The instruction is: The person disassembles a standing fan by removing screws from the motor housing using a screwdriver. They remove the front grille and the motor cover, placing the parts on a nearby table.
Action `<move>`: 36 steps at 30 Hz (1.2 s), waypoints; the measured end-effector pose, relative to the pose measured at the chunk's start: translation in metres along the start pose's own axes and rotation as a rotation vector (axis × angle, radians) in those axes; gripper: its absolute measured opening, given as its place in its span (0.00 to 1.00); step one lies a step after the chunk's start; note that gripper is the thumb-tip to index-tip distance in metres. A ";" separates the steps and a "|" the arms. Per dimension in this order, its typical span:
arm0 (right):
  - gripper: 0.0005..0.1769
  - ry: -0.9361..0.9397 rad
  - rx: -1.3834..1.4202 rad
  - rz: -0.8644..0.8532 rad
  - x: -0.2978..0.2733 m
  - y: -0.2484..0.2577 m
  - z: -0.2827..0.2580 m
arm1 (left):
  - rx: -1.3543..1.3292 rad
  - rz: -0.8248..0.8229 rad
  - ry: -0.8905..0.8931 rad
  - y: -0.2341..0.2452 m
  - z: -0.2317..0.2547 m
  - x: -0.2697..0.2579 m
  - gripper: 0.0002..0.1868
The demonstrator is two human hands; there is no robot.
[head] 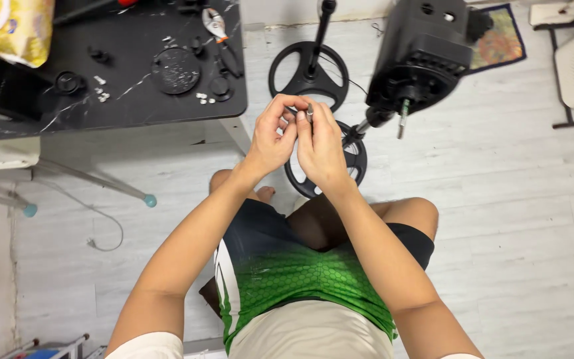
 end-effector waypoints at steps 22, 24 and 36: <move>0.11 -0.220 0.448 0.513 -0.004 0.186 0.102 | 0.022 0.200 -0.074 -0.121 0.031 0.055 0.19; 0.13 -0.209 0.381 0.492 -0.001 0.186 0.099 | 0.013 0.182 -0.056 -0.123 0.025 0.059 0.22; 0.17 -0.193 0.401 0.392 0.001 0.174 0.102 | 0.027 0.084 0.135 -0.120 0.002 0.072 0.27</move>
Point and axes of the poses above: each hand's wrist, its own x-axis towards the middle knuckle, its own y-axis out of the back of the hand, z = x × y, the point moved 9 cm from there along x, towards the middle knuckle
